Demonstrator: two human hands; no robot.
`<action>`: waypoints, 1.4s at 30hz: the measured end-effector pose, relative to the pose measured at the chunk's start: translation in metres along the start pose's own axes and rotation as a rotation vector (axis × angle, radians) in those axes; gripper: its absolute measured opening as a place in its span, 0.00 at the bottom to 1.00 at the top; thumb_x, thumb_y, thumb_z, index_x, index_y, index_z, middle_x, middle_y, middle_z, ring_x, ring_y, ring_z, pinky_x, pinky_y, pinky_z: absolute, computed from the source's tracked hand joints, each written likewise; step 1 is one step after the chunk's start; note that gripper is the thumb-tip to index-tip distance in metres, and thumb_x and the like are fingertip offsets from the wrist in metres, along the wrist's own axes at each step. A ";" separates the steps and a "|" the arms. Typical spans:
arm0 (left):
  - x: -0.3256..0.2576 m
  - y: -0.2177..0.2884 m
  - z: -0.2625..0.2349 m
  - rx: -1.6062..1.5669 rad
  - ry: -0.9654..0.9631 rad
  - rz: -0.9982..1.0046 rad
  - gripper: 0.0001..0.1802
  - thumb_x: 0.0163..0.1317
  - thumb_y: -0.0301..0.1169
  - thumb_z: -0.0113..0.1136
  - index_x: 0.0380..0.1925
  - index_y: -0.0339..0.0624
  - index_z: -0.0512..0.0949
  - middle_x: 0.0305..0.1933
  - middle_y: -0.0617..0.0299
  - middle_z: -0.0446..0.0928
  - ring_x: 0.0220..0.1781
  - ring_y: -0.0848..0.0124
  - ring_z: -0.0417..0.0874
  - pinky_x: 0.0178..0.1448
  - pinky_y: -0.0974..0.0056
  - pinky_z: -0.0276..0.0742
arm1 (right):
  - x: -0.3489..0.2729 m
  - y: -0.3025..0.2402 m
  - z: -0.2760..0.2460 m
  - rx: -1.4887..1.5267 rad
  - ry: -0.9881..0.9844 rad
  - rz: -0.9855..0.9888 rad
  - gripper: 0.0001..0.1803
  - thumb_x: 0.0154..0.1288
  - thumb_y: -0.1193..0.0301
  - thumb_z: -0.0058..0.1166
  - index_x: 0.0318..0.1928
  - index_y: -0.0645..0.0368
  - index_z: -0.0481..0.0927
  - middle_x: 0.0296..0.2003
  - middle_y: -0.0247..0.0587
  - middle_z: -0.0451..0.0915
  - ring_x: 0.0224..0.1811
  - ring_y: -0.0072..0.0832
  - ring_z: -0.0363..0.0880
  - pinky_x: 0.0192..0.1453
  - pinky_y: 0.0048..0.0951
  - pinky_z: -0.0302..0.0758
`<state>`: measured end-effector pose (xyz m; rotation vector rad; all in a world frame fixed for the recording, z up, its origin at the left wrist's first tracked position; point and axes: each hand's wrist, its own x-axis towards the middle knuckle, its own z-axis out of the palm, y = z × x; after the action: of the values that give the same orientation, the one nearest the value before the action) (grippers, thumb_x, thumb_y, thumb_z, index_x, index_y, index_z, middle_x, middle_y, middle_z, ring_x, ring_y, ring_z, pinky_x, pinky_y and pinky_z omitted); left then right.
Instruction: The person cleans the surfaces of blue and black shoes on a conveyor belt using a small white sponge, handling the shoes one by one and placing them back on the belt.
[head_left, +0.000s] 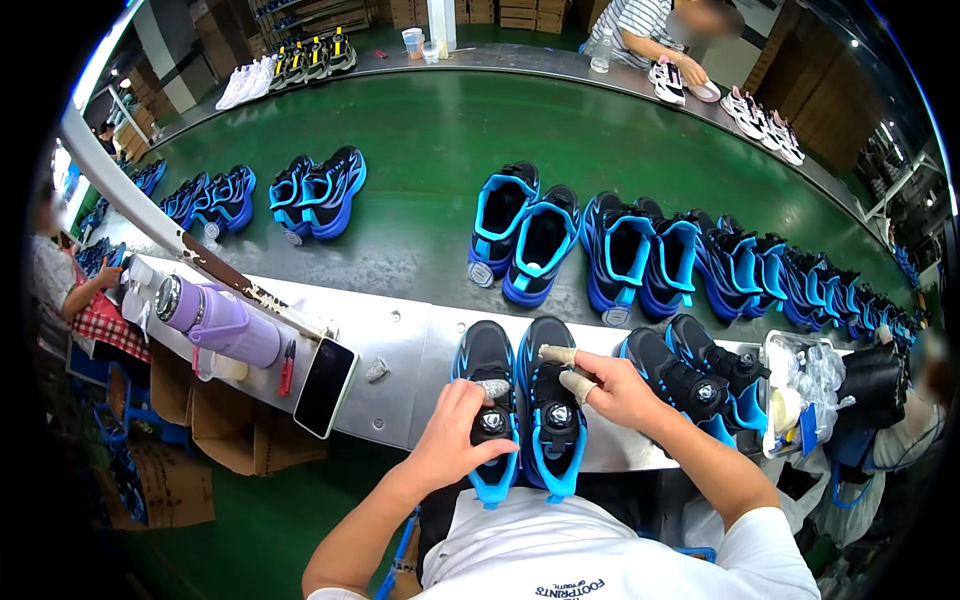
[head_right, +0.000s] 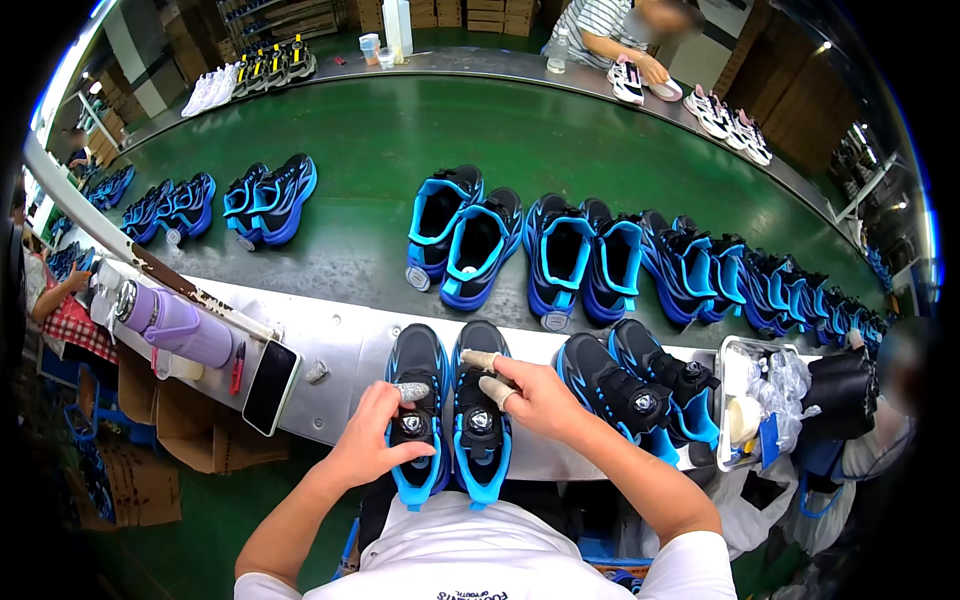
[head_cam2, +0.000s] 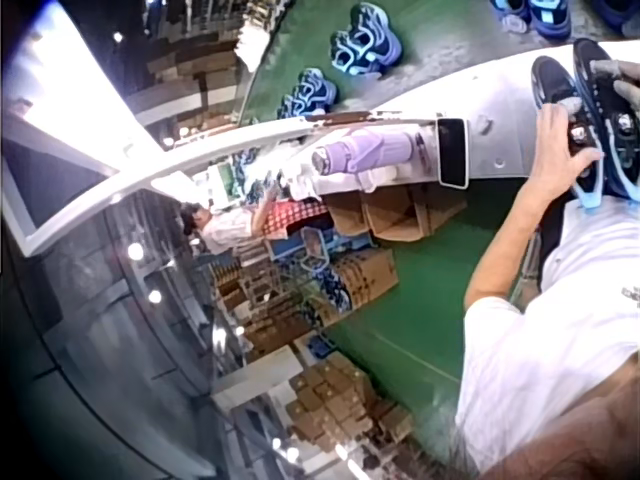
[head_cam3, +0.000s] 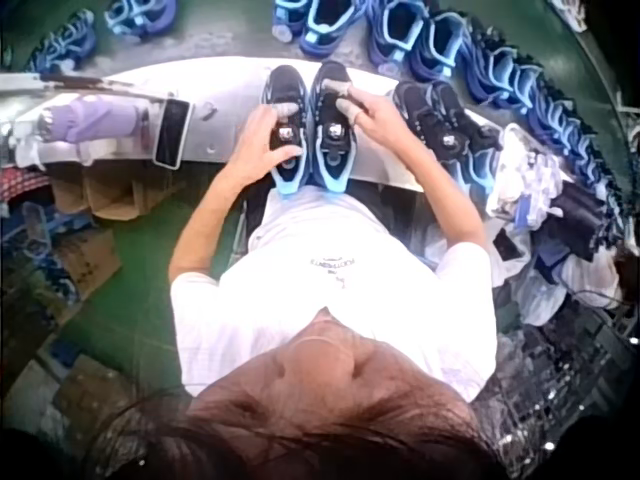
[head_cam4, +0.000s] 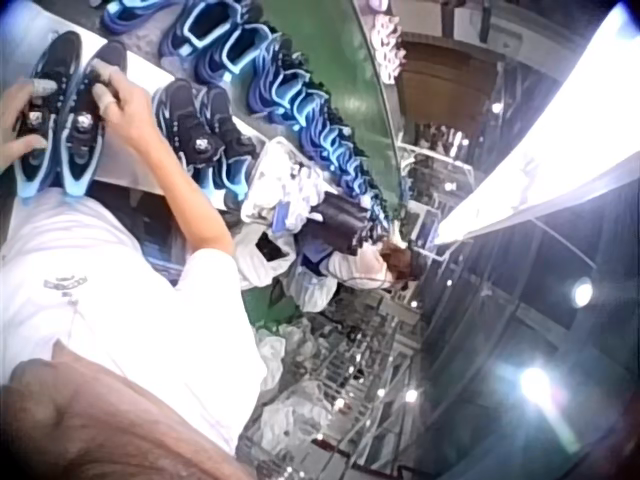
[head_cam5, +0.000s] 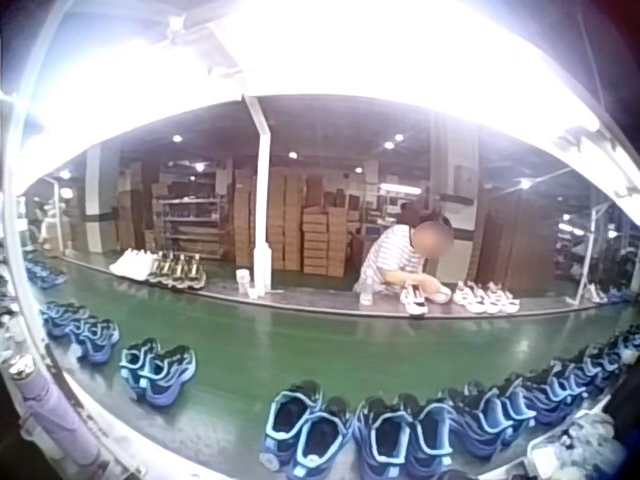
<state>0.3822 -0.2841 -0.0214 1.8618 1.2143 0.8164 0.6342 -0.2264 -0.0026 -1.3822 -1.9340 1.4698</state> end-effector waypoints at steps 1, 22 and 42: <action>0.000 0.001 0.002 0.029 0.008 -0.076 0.22 0.53 0.34 0.70 0.45 0.36 0.76 0.37 0.58 0.73 0.40 0.63 0.73 0.48 0.63 0.71 | -0.001 0.000 0.000 -0.001 -0.001 0.001 0.22 0.71 0.70 0.51 0.64 0.52 0.73 0.36 0.43 0.81 0.34 0.23 0.75 0.46 0.24 0.75; -0.061 0.063 0.039 0.296 -0.148 0.067 0.20 0.54 0.36 0.67 0.47 0.43 0.78 0.43 0.49 0.76 0.45 0.50 0.77 0.49 0.52 0.75 | -0.012 0.007 0.000 -0.606 -0.184 -0.496 0.33 0.63 0.64 0.57 0.70 0.39 0.66 0.35 0.43 0.70 0.38 0.41 0.73 0.40 0.41 0.74; 0.112 -0.030 -0.142 0.879 0.160 -0.028 0.22 0.47 0.42 0.73 0.40 0.44 0.80 0.39 0.50 0.78 0.41 0.49 0.79 0.43 0.52 0.75 | 0.096 0.079 -0.083 -0.975 0.448 -0.304 0.16 0.51 0.70 0.59 0.43 0.49 0.86 0.49 0.42 0.76 0.57 0.49 0.71 0.66 0.53 0.64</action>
<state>0.2902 -0.1371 0.0381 2.4711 1.8969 0.4315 0.6889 -0.1017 -0.0640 -1.4579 -2.4598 -0.0128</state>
